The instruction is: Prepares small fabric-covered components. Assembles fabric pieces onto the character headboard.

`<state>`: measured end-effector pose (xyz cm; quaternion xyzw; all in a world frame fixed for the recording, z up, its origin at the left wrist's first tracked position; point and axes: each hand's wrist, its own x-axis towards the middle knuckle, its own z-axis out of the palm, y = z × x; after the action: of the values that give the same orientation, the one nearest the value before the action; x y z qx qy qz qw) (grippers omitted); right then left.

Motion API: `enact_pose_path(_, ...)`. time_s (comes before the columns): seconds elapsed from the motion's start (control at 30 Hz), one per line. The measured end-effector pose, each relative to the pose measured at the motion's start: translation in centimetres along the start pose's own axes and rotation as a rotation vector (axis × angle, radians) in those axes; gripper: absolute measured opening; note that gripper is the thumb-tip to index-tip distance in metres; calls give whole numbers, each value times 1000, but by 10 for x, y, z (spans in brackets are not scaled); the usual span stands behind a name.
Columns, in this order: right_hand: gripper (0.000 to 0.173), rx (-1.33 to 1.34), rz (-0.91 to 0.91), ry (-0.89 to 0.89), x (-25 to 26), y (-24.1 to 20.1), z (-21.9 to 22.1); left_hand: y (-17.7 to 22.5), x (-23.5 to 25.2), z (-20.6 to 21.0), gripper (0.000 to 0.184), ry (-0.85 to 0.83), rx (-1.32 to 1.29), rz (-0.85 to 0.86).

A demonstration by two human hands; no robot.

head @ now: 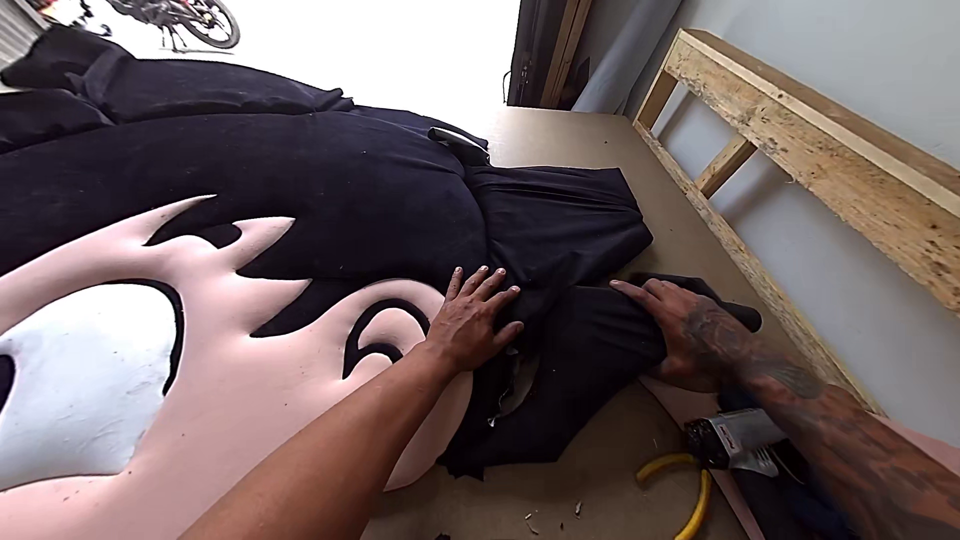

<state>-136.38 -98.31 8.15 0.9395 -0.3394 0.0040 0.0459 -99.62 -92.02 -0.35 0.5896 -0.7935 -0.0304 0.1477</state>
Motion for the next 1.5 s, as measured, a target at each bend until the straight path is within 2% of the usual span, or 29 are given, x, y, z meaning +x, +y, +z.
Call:
enact_pose_path(0.17, 120, -103, -17, 104, -52, -3, -65, 23, 27, -25, 64, 23, 19, -109)
enact_pose_path(0.2, 119, -110, 3, 114, -68, -5, -75, 34, 35, -30, 62, 73, 6, -87)
enact_pose_path(0.27, 119, -116, 64, 88, -102, -11, -92, 63, 52, -34, 49, 104, -52, 82)
enact_pose_path(0.3, 119, -103, 104, 45, -117, -19, -103, 80, 61, -31, 53, 71, -47, 186)
enact_pose_path(0.33, 118, -80, 148, -15, -129, -28, -114, 95, 70, -27, 66, 2, -4, 248)
enact_pose_path(0.4, 116, -32, 222, -123, -150, -43, -128, 123, 90, -20, 95, -192, 98, 192)
enact_pose_path(0.43, 115, -17, 243, -150, -160, -46, -132, 132, 100, -19, 97, -269, 128, 124)
enact_pose_path(0.47, 115, -9, 254, -165, -168, -48, -133, 139, 107, -20, 84, -333, 155, 65)
enact_pose_path(0.53, 111, -4, 262, -155, -182, -50, -132, 147, 116, -28, 34, -438, 209, -13)
enact_pose_path(0.57, 110, 0, 269, -139, -187, -50, -130, 147, 119, -35, 18, -484, 220, -44)
enact_pose_path(0.6, 109, 7, 279, -119, -191, -49, -129, 141, 122, -40, 14, -511, 214, -74)
enact_pose_path(0.63, 108, 10, 288, -91, -195, -48, -126, 131, 125, -43, 16, -494, 177, -113)
enact_pose_path(0.7, 109, 18, 286, -18, -201, -39, -118, 108, 128, -43, 19, -312, 46, -152)
enact_pose_path(0.77, 114, 34, 282, 58, -206, -28, -106, 101, 126, -38, 20, -102, -15, 16)
enact_pose_path(0.8, 115, 45, 283, 85, -207, -24, -102, 107, 126, -34, 23, -60, 1, 120)
enact_pose_path(0.83, 116, 60, 289, 100, -206, -22, -100, 117, 126, -30, 37, -82, 34, 171)
enact_pose_path(0.9, 115, 86, 302, 111, -204, -21, -99, 140, 132, -22, 78, -226, 142, 104)
enact_pose_path(0.97, 115, 72, 316, 110, -205, -19, -101, 149, 145, -13, 91, -317, 189, -35)
enact_pose_path(1.03, 113, 48, 360, 72, -206, -20, -109, 149, 157, -8, 83, -347, 208, -137)
enact_pose_path(1.13, 115, 29, 467, -33, -205, -27, -127, 148, 162, -13, 39, -401, 263, -166)
enact_pose_path(1.2, 115, -4, 529, -78, -204, -27, -131, 146, 165, -28, 18, -444, 288, -149)
enact_pose_path(1.23, 117, -16, 549, -97, -203, -25, -132, 141, 168, -37, 15, -447, 248, -165)
enact_pose_path(1.3, 118, -9, 609, -163, -202, -20, -134, 120, 178, -48, 22, -409, 113, -253)
enact_pose_path(1.37, 119, -7, 645, -186, -199, -16, -130, 89, 185, -46, 27, -286, -9, -317)
enact_pose_path(1.43, 119, -3, 644, -163, -197, -10, -124, 76, 177, -51, 21, -152, -77, -274)
enact_pose_path(1.47, 120, 3, 642, -160, -196, -8, -121, 82, 167, -55, 20, -109, -66, -192)
enact_pose_path(1.5, 119, 18, 647, -159, -192, -7, -120, 96, 156, -61, 22, -147, -27, -124)
